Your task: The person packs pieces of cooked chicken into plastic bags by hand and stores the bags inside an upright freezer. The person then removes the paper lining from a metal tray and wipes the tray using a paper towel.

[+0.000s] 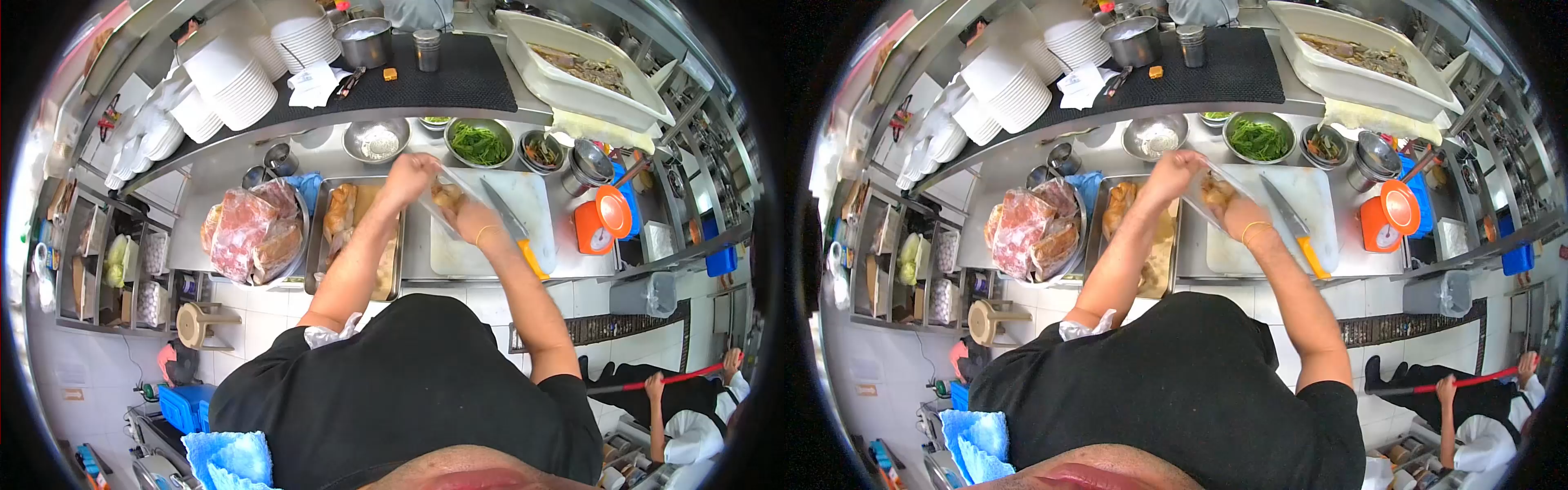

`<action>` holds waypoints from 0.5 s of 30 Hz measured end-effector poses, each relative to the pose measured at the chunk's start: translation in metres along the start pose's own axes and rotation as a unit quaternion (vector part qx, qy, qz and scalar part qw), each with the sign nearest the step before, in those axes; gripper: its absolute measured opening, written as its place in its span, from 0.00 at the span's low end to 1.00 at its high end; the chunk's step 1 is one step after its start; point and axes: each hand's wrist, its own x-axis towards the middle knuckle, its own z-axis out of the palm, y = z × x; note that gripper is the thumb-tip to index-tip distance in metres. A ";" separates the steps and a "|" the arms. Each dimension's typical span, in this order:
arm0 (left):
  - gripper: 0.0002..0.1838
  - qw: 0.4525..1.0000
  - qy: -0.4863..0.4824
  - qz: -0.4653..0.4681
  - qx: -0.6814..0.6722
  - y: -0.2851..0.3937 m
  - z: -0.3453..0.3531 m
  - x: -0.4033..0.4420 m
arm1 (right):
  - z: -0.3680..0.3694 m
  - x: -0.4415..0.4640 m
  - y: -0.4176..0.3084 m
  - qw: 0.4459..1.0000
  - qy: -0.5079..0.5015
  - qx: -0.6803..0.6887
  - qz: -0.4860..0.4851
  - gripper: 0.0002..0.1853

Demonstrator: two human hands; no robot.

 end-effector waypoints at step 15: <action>0.09 0.991 -0.012 -0.068 -0.117 -0.080 -0.016 0.016 | -0.068 0.002 0.061 0.976 0.078 -0.103 -0.178 0.13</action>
